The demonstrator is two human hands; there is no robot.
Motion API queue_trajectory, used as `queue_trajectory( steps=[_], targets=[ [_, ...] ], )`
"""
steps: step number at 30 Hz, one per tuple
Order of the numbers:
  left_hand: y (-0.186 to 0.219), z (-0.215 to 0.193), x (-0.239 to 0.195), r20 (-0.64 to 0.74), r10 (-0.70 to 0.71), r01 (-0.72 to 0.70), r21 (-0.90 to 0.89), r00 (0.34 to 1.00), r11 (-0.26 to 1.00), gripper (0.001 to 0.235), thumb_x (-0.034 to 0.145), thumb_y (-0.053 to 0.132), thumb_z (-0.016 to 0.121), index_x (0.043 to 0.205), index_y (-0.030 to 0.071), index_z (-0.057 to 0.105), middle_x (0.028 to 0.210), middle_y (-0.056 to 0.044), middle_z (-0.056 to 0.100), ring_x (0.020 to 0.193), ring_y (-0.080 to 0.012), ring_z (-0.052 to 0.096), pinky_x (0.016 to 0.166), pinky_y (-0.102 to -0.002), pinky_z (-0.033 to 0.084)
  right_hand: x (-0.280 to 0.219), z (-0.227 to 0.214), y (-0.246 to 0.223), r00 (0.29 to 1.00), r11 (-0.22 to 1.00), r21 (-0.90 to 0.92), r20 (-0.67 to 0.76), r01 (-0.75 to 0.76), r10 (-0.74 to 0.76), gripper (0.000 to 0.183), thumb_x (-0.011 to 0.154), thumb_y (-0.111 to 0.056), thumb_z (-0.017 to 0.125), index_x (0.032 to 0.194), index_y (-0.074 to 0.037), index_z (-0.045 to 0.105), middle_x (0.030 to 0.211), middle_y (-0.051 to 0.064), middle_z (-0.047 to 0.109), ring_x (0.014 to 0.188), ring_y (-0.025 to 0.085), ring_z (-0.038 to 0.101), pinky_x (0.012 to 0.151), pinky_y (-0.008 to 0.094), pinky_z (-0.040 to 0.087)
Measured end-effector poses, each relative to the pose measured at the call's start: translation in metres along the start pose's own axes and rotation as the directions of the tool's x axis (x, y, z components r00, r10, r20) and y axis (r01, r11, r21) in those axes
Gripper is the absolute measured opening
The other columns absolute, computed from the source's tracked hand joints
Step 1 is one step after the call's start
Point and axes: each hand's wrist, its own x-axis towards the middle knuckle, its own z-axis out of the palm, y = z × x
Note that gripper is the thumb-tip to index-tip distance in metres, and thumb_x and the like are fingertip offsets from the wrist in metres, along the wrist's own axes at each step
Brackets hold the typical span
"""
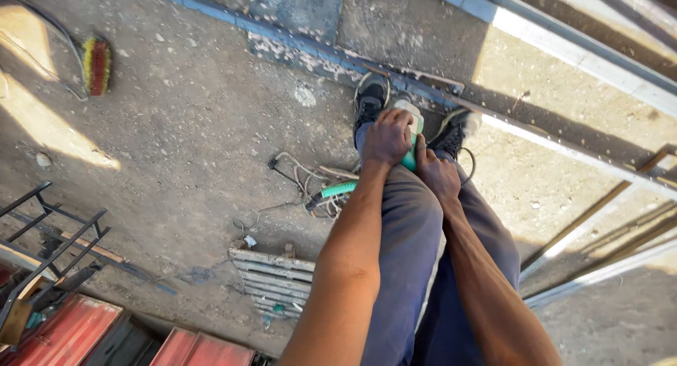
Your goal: The person stands over a long metal angle bar laid on the ground and uses a corded electric drill to bore a series of holes along it, repositioning the drill between holes and steadying the bar with their foot while working along its length.
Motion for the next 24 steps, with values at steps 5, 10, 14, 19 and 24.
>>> queue_trajectory(
  steps=[5,10,14,19,24],
  targets=[
    [-0.007,0.011,0.010,-0.077,-0.004,0.001,-0.030,0.997,1.000,0.006,0.087,0.022,0.054,0.090,0.023,0.059,0.096,-0.005,0.063,0.108,-0.0329,0.068,0.072,-0.055,0.065,0.008,-0.020,-0.005,1.000,1.000,-0.010,-0.022,0.005,-0.006,0.091,0.083,-0.028,0.058,0.165,-0.005,0.025,0.120,0.019,0.068,0.082,0.051,0.073,0.071,0.063,0.061],
    [0.023,-0.017,-0.005,-0.128,0.006,-0.014,-0.060,0.992,0.998,0.006,0.089,0.020,0.056,0.093,0.021,0.060,0.094,-0.005,0.065,0.103,-0.0327,0.070,0.072,-0.053,0.065,-0.019,-0.031,-0.024,0.995,0.997,0.080,-0.103,0.002,0.007,0.086,0.084,-0.037,0.060,0.159,-0.003,0.034,0.120,0.020,0.071,0.082,0.052,0.073,0.071,0.064,0.060],
    [0.051,-0.039,-0.025,-0.090,-0.117,0.109,-0.088,0.989,0.990,0.010,0.091,0.026,0.054,0.098,0.024,0.062,0.093,-0.004,0.067,0.104,-0.0305,0.071,0.074,-0.052,0.064,-0.058,-0.023,-0.048,0.966,0.962,0.271,-0.232,-0.044,0.110,0.083,0.084,-0.031,0.066,0.156,0.000,0.039,0.123,0.029,0.069,0.081,0.058,0.070,0.069,0.066,0.057],
    [0.107,-0.087,-0.086,-0.022,-0.228,0.190,-0.480,0.973,0.857,0.018,0.099,0.020,0.051,0.109,0.020,0.066,0.094,-0.007,0.069,0.101,-0.0348,0.071,0.081,-0.051,0.062,-0.109,-0.042,-0.078,0.798,0.634,0.612,-0.008,-0.473,0.603,0.086,0.076,-0.043,0.077,0.154,-0.019,0.052,0.106,0.029,0.073,0.101,0.052,0.068,0.085,0.062,0.053],
    [0.129,-0.092,-0.146,0.055,-0.419,0.333,-0.704,0.906,0.627,0.019,0.100,0.016,0.054,0.112,0.010,0.067,0.098,-0.022,0.070,0.103,-0.0456,0.069,0.085,-0.057,0.057,-0.117,0.013,-0.012,0.644,0.466,0.697,-0.008,-0.545,0.765,0.055,0.076,-0.039,0.079,0.127,-0.022,0.069,0.097,0.019,0.073,0.098,0.043,0.070,0.084,0.057,0.051]
  ],
)
